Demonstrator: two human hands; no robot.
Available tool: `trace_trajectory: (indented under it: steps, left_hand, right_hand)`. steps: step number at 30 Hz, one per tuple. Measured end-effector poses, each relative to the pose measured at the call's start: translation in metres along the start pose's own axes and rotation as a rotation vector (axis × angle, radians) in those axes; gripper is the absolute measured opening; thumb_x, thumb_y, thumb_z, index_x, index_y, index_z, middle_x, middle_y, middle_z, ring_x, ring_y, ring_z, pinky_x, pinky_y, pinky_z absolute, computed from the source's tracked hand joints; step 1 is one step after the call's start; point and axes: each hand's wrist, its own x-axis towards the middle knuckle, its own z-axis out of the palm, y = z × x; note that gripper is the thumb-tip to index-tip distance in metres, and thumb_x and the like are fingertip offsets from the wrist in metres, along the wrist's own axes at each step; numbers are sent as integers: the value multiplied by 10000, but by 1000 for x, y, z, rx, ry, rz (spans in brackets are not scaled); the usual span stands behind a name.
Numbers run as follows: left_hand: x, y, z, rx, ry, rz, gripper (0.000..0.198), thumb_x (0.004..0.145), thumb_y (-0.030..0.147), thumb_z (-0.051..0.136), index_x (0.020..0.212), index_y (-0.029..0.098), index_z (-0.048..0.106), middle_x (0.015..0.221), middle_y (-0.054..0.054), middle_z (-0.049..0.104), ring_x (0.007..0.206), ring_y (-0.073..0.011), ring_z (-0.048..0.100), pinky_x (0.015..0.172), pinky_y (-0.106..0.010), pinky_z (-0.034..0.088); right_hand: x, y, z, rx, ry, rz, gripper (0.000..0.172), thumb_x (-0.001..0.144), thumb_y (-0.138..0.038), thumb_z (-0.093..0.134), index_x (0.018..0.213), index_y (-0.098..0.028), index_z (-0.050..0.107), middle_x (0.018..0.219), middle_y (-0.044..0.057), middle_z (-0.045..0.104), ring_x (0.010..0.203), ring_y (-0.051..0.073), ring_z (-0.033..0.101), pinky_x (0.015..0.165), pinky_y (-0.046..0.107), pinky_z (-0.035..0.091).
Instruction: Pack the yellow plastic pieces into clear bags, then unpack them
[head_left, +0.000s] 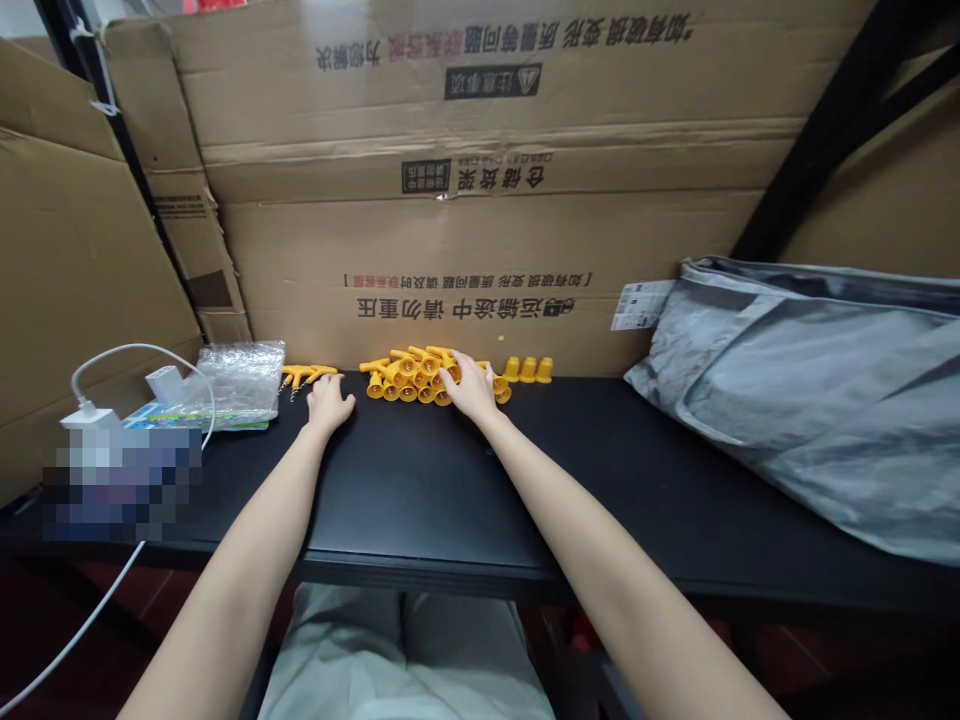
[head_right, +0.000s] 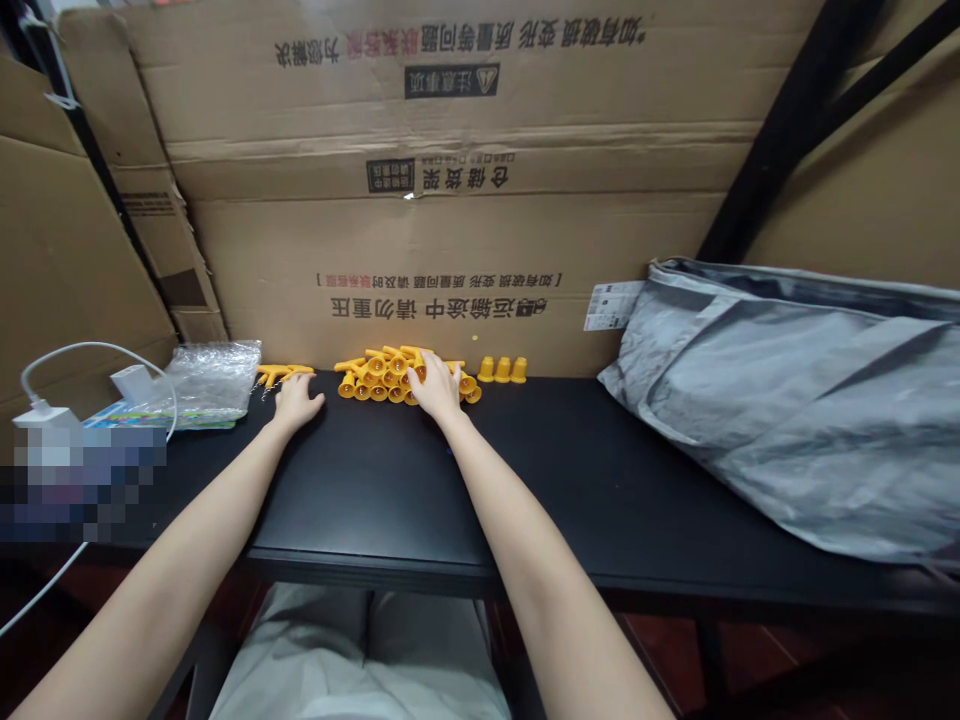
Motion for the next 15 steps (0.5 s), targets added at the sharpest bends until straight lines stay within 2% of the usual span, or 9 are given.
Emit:
trace_trajectory:
  steps: [3, 6, 8, 10, 15]
  left_hand:
    - [0, -6, -5, 70, 54, -166, 492, 784, 296, 484, 1250, 139, 487, 1365, -171, 455, 1309, -302, 362, 1078, -492, 288]
    - [1, -15, -6, 87, 36, -285, 536, 783, 325, 473, 1279, 122, 461, 1448, -185, 358, 1371, -302, 270, 1112, -543, 197]
    - [2, -19, -5, 70, 3, -307, 529, 785, 327, 458, 1282, 144, 463, 1469, -174, 335, 1383, -297, 249, 1108, -564, 186]
    - [3, -23, -4, 46, -5, -297, 508, 777, 307, 454, 1264, 165, 481, 1443, -172, 377, 1370, -305, 276, 1092, -592, 194]
    - [9, -30, 0, 11, 46, -314, 441, 730, 240, 462, 1157, 182, 556, 1311, -200, 495, 1285, -375, 373, 996, -684, 246]
  right_hand:
    - [1, 5, -10, -7, 34, -39, 434, 882, -359, 422, 1273, -189, 502, 1327, 119, 543, 1239, 257, 472, 1103, 565, 149]
    - [0, 17, -25, -22, 80, -82, 402, 878, -336, 412, 1231, -185, 530, 1297, 118, 566, 1223, 250, 484, 1102, 549, 148]
    - [-2, 30, -34, -28, 125, -84, 378, 873, -317, 400, 1195, -186, 549, 1268, 119, 584, 1204, 246, 496, 1090, 536, 172]
    - [-6, 45, -42, -32, 183, -53, 360, 866, -300, 389, 1158, -185, 566, 1231, 122, 603, 1181, 242, 507, 1067, 510, 221]
    - [-15, 75, -49, -39, 247, 101, 340, 832, -251, 377, 1090, -171, 584, 1157, 128, 623, 1114, 236, 535, 977, 427, 334]
